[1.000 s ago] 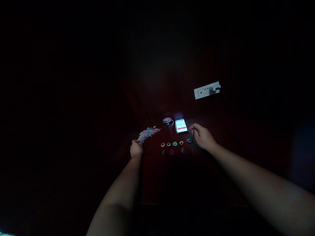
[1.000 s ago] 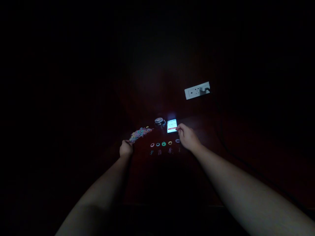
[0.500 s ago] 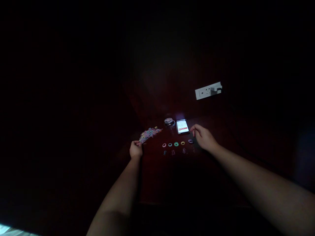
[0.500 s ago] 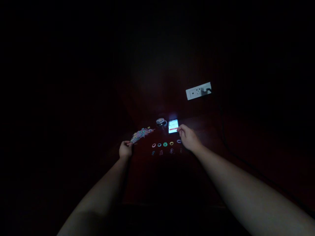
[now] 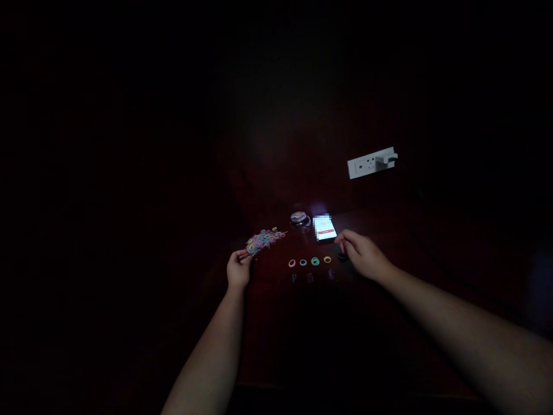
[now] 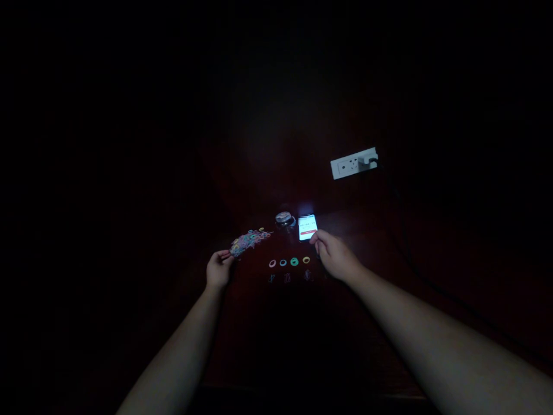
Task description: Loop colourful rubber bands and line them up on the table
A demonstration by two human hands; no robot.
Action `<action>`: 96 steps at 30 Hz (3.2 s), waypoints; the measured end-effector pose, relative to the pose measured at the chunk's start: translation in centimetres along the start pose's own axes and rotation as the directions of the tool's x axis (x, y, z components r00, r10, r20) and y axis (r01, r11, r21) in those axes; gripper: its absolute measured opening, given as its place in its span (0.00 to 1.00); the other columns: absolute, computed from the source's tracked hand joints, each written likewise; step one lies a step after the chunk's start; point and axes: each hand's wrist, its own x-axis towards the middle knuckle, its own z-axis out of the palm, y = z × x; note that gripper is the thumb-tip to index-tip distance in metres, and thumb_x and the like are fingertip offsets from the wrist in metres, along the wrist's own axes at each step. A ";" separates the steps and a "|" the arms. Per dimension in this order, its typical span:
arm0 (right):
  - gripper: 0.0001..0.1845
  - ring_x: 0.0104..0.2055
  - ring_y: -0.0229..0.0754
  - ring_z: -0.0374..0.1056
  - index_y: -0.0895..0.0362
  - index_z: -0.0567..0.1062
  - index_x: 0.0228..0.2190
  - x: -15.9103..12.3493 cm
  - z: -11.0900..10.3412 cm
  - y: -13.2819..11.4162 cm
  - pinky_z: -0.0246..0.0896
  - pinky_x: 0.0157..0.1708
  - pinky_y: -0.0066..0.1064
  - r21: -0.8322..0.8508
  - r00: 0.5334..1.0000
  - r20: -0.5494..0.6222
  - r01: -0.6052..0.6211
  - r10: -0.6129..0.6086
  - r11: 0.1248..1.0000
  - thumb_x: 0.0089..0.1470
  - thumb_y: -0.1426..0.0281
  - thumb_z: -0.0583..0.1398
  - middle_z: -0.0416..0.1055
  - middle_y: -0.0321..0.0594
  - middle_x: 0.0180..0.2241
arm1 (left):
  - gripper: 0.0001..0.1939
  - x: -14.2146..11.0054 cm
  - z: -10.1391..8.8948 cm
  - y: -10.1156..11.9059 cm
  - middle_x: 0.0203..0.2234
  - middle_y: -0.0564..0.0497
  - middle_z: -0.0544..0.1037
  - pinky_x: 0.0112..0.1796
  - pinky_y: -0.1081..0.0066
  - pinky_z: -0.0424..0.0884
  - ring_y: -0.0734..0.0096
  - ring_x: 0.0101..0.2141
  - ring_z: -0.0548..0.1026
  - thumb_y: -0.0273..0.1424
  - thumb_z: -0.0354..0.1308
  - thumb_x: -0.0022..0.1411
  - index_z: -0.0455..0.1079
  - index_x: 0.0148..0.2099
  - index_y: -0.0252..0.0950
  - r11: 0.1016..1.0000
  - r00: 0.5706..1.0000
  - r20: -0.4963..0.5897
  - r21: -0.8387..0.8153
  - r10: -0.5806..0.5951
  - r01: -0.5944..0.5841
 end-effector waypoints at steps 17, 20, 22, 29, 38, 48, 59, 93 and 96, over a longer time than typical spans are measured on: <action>0.07 0.28 0.40 0.66 0.56 0.75 0.30 0.4 1.6 0.8 0.56 0.29 0.29 -0.113 0.989 0.148 0.023 -0.006 0.993 0.54 0.70 0.56 0.73 0.37 0.27 | 0.09 -5.8 4.6 7.2 0.39 0.47 0.76 0.40 0.65 0.74 0.66 0.38 0.76 0.28 0.57 0.61 0.72 0.44 0.38 0.805 0.732 0.422 0.009 0.535 -0.594; 0.05 0.27 0.38 0.65 0.55 0.74 0.31 0.4 1.6 0.6 0.55 0.28 0.28 -0.098 0.987 0.161 0.016 0.000 0.995 0.53 0.68 0.58 0.70 0.34 0.24 | 0.10 -8.7 7.3 10.3 0.41 0.46 0.75 0.41 0.67 0.73 0.66 0.42 0.75 0.24 0.56 0.62 0.72 0.45 0.39 0.732 0.617 0.480 -0.081 0.623 -0.677; 0.06 0.26 0.38 0.64 0.55 0.74 0.33 0.3 1.4 0.4 0.54 0.26 0.28 -0.091 0.988 0.156 0.013 0.001 0.996 0.53 0.67 0.58 0.69 0.33 0.24 | 0.11 -10.5 9.6 11.9 0.41 0.46 0.75 0.38 0.70 0.73 0.69 0.38 0.76 0.22 0.56 0.60 0.71 0.45 0.39 0.790 0.640 0.498 -0.173 0.585 -0.588; 0.11 0.24 0.36 0.61 0.56 0.71 0.39 0.1 0.7 -0.2 0.54 0.24 0.28 0.006 0.994 0.102 0.032 -0.032 0.999 0.55 0.65 0.57 0.68 0.33 0.25 | 0.14 -13.5 14.0 12.5 0.36 0.47 0.75 0.33 0.74 0.73 0.70 0.35 0.78 0.22 0.61 0.56 0.67 0.45 0.36 0.906 0.864 0.382 -0.386 0.327 -0.172; 0.07 0.23 0.35 0.58 0.56 0.72 0.36 0.0 0.8 -0.7 0.53 0.22 0.26 0.078 0.996 0.075 0.040 -0.046 0.996 0.53 0.68 0.58 0.64 0.32 0.23 | 0.11 -11.8 12.3 10.5 0.37 0.46 0.77 0.37 0.67 0.76 0.66 0.37 0.78 0.26 0.62 0.58 0.70 0.44 0.38 0.886 0.783 0.417 -0.261 0.461 -0.383; 0.08 0.24 0.35 0.57 0.57 0.73 0.29 0.1 0.7 -0.4 0.53 0.23 0.27 0.086 0.996 0.075 0.048 -0.054 0.995 0.54 0.66 0.58 0.63 0.33 0.22 | 0.11 -11.6 12.3 10.5 0.37 0.47 0.76 0.36 0.69 0.75 0.67 0.36 0.77 0.25 0.61 0.58 0.69 0.44 0.38 0.866 0.761 0.413 -0.236 0.500 -0.440; 0.07 0.24 0.36 0.57 0.57 0.73 0.28 0.1 0.5 -0.3 0.53 0.23 0.27 0.097 0.997 0.069 0.030 -0.037 0.995 0.53 0.66 0.59 0.63 0.33 0.22 | 0.10 -11.6 12.2 10.9 0.33 0.49 0.79 0.33 0.70 0.72 0.69 0.32 0.76 0.24 0.61 0.56 0.71 0.41 0.39 0.891 0.744 0.501 -0.151 0.442 -0.428; 0.06 0.23 0.35 0.58 0.57 0.72 0.29 0.1 0.7 0.2 0.53 0.22 0.26 0.150 0.993 0.111 -0.045 0.029 0.988 0.49 0.67 0.60 0.63 0.32 0.22 | 0.07 -11.4 12.0 10.8 0.31 0.50 0.78 0.33 0.72 0.72 0.72 0.31 0.76 0.24 0.60 0.57 0.71 0.40 0.36 0.876 0.725 0.513 -0.132 0.461 -0.463; 0.07 0.23 0.35 0.58 0.57 0.72 0.30 0.1 0.7 0.1 0.53 0.22 0.26 0.170 0.992 0.126 -0.054 0.033 0.984 0.49 0.67 0.60 0.63 0.32 0.23 | 0.07 -11.4 12.0 10.9 0.31 0.50 0.78 0.33 0.71 0.73 0.71 0.31 0.76 0.24 0.60 0.57 0.71 0.40 0.36 0.876 0.720 0.520 -0.134 0.461 -0.464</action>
